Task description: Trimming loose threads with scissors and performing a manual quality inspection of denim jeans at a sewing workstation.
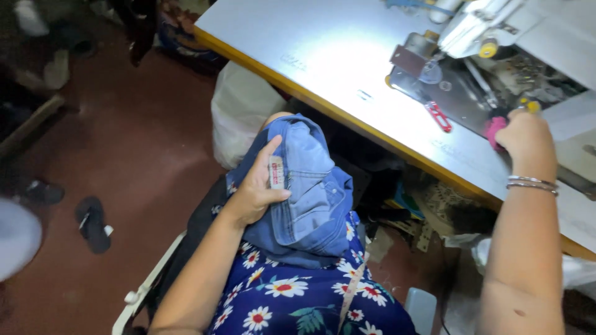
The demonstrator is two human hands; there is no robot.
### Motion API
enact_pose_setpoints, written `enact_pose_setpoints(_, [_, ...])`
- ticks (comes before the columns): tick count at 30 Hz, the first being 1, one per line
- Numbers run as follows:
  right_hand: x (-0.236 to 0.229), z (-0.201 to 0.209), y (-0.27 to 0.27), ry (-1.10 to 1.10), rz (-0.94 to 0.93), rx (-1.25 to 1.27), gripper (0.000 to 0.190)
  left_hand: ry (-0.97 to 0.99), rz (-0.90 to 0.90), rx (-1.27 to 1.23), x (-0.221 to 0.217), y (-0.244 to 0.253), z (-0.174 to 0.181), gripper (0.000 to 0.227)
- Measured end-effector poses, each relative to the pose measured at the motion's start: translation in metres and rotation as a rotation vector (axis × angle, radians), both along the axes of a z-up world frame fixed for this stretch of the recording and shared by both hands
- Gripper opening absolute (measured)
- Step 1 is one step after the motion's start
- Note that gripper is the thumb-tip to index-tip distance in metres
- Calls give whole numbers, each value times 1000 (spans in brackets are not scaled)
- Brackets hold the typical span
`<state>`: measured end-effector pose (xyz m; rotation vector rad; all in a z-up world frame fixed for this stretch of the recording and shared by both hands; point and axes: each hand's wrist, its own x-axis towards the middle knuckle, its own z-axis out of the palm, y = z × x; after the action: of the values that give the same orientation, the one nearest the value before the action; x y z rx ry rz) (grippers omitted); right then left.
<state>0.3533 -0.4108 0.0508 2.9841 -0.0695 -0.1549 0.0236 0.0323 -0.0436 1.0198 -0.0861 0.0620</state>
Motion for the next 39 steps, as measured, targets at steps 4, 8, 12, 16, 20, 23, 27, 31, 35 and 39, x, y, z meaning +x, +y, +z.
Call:
enact_pose_setpoints(4, [4,-15,-10,-91,97,14,27,-23,15,-47,1,0,-6,110])
enact_pose_setpoints(8, [-4,-5,3,-36,9,6,35,14,27,-54,2,0,-7,101])
enact_pose_setpoints(12, [32,-35,-20,21,58,-246,30,77,81,2,1,-4,-3,89])
enact_pose_setpoints(16, [22,-36,-17,1,-41,4,43,82,130,-40,1,-8,1,86])
enact_pose_setpoints(20, [34,-54,-40,-32,-23,41,41,126,190,-77,1,-11,-3,95])
enact_pose_setpoints(23, [31,-59,-55,-19,-74,175,21,207,239,-170,1,-15,-1,97])
enact_pose_setpoints(27, [-1,-56,-75,-92,7,377,62,284,288,-230,4,-21,-4,80])
enact_pose_setpoints(31, [-39,-71,-110,-85,35,575,32,356,315,-316,2,-25,-9,48])
enact_pose_setpoints(35, [-96,-75,-133,-130,76,814,42,325,342,-170,-8,-28,9,70])
enact_pose_setpoints(39, [-166,-32,-53,-198,317,899,29,302,324,-126,-13,-31,2,71])
